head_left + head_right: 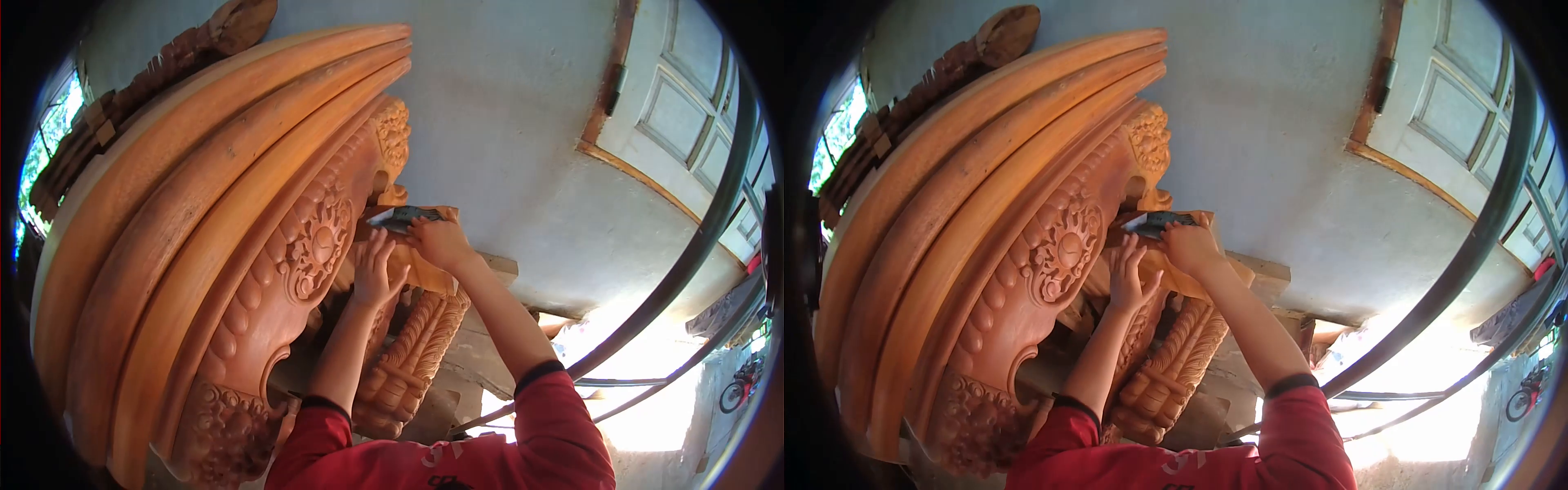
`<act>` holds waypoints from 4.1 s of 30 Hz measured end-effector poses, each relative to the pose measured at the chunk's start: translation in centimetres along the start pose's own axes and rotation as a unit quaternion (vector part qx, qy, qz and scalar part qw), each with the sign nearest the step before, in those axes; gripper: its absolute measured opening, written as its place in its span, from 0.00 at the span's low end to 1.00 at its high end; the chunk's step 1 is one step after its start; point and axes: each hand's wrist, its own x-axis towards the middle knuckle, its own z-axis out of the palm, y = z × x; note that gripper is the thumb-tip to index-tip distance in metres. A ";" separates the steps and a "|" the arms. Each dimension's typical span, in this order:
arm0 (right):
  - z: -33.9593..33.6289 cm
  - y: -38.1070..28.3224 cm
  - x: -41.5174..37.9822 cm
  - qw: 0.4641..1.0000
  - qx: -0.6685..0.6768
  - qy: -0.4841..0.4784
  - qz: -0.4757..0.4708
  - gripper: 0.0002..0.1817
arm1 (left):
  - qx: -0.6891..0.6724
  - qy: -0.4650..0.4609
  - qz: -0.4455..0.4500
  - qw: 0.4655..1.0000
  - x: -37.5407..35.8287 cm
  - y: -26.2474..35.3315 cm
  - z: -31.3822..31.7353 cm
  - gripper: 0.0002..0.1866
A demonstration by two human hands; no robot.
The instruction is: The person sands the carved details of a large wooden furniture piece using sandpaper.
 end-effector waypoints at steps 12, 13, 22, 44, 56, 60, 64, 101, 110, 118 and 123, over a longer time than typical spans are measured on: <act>-2.6 3.1 -3.0 0.841 0.535 0.055 -0.058 0.23 | -0.085 -0.093 -0.014 0.992 3.0 3.1 -3.6 0.16; -2.1 3.1 -3.2 0.831 0.530 0.170 -0.029 0.25 | -0.008 -0.071 0.004 0.997 2.5 2.8 -3.2 0.14; 3.7 0.6 -2.8 0.888 0.327 0.294 0.138 0.20 | -0.059 -0.040 -0.120 0.990 3.8 4.4 -1.3 0.24; 4.5 0.9 -2.1 0.856 0.318 0.403 0.060 0.11 | -0.143 -0.027 -0.042 0.988 6.2 5.0 0.5 0.13; 4.7 0.9 -1.8 0.863 0.296 0.405 0.062 0.10 | -0.091 -0.037 -0.170 0.981 7.7 2.1 2.3 0.13; 4.4 0.9 -2.0 0.869 0.283 0.401 0.058 0.10 | -0.099 -0.197 -0.421 0.880 8.9 0.4 -0.2 0.14; 4.5 1.0 -2.1 0.869 0.279 0.406 0.054 0.09 | -0.079 -0.232 -0.389 0.888 9.4 -1.2 0.7 0.14; 5.6 1.2 -3.3 0.875 0.259 0.407 0.033 0.11 | -0.072 -0.156 -0.204 0.964 8.7 1.1 2.4 0.16; 5.8 1.4 -3.5 0.870 0.277 0.407 0.031 0.12 | -0.120 -0.075 -0.125 0.982 5.1 3.0 0.9 0.17; 5.8 1.3 -3.4 0.871 0.267 0.412 0.028 0.12 | -0.133 -0.173 -0.209 0.953 9.2 -1.9 3.7 0.15; 5.6 1.3 -3.5 0.870 0.272 0.411 0.021 0.12 | -0.151 -0.158 -0.221 0.951 8.4 0.7 1.3 0.12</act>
